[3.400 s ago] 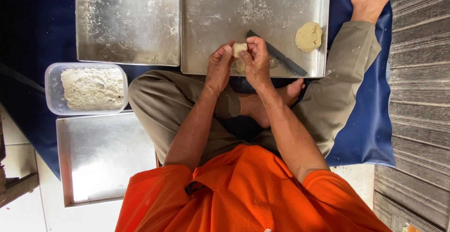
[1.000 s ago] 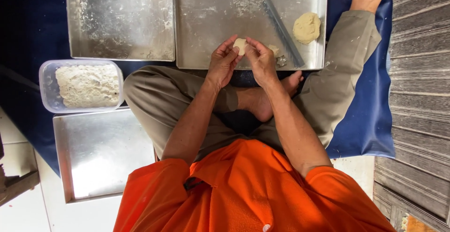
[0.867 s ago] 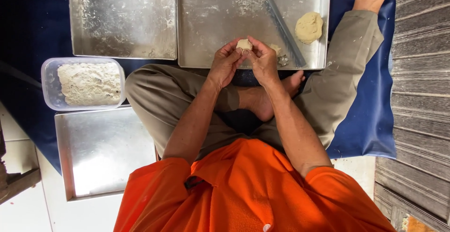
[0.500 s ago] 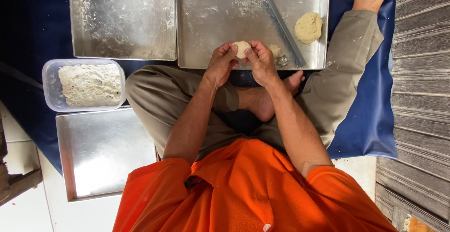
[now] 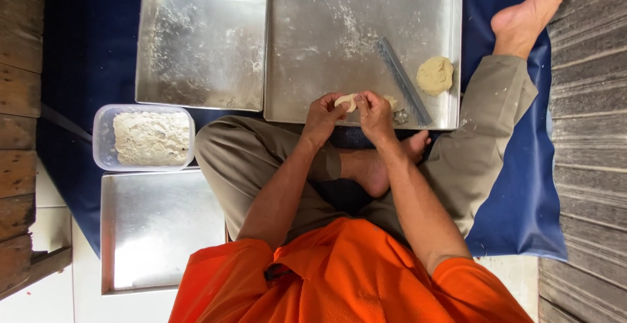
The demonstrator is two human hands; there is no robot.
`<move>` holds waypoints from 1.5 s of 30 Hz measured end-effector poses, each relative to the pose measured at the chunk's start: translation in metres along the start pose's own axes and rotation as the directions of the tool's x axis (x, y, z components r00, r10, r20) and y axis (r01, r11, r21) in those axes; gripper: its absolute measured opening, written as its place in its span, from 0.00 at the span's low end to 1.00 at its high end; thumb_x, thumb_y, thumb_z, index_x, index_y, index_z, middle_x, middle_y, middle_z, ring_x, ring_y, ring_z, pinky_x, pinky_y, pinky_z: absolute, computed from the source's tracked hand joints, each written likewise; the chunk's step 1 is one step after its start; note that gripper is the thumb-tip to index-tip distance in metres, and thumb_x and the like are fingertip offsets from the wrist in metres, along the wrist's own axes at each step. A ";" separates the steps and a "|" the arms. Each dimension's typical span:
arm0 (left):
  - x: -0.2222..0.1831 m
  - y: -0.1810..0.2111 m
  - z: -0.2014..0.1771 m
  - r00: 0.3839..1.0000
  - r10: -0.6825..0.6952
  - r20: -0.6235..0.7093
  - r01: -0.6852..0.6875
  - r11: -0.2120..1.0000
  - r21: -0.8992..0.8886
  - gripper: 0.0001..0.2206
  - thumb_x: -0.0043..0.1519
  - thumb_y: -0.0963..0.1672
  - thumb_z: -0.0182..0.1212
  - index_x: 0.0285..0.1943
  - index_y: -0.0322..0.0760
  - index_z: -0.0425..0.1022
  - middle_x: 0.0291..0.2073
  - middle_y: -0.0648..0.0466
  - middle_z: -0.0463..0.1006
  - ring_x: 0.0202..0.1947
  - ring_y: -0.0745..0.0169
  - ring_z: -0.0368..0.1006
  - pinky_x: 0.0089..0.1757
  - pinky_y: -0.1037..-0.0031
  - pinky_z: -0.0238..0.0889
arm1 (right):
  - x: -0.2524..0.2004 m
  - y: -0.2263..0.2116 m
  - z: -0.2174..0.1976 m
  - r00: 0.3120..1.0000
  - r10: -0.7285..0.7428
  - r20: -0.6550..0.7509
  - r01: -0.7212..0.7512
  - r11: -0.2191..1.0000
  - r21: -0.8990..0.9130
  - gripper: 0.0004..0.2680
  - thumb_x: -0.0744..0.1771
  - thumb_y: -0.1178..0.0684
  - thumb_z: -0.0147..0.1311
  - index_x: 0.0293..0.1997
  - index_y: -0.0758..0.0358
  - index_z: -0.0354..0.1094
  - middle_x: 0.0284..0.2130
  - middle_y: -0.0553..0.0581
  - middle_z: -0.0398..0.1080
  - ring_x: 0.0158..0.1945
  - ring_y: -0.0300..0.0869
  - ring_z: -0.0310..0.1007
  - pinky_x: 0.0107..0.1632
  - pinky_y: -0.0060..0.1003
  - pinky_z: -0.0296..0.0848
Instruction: Preparing cookies by rolling out dough with a small rod and cutting star shapes with a mold before placing them on a baking tray.
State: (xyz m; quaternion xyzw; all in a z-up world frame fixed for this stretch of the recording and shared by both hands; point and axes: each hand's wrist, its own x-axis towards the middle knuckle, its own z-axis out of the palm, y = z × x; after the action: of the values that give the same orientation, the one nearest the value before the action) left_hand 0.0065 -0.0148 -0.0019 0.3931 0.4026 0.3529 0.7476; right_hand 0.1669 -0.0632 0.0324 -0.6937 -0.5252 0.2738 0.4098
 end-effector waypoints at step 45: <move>0.005 0.002 0.002 0.949 0.053 -0.311 -0.099 0.986 -0.133 0.10 0.59 0.46 0.76 0.44 0.37 0.85 0.28 0.57 0.78 0.29 0.73 0.73 0.36 0.81 0.69 | -0.006 -0.043 0.027 0.983 0.056 -0.173 -0.020 0.979 0.204 0.07 0.72 0.52 0.55 0.46 0.62 0.79 0.38 0.60 0.80 0.41 0.41 0.79 0.44 0.38 0.77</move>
State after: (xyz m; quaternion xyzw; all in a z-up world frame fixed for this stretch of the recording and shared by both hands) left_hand 0.0105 -0.0104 -0.0013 0.2926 0.4708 0.4670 0.6889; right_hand 0.1219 -0.0569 0.0550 -0.6803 -0.4426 0.2705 0.5178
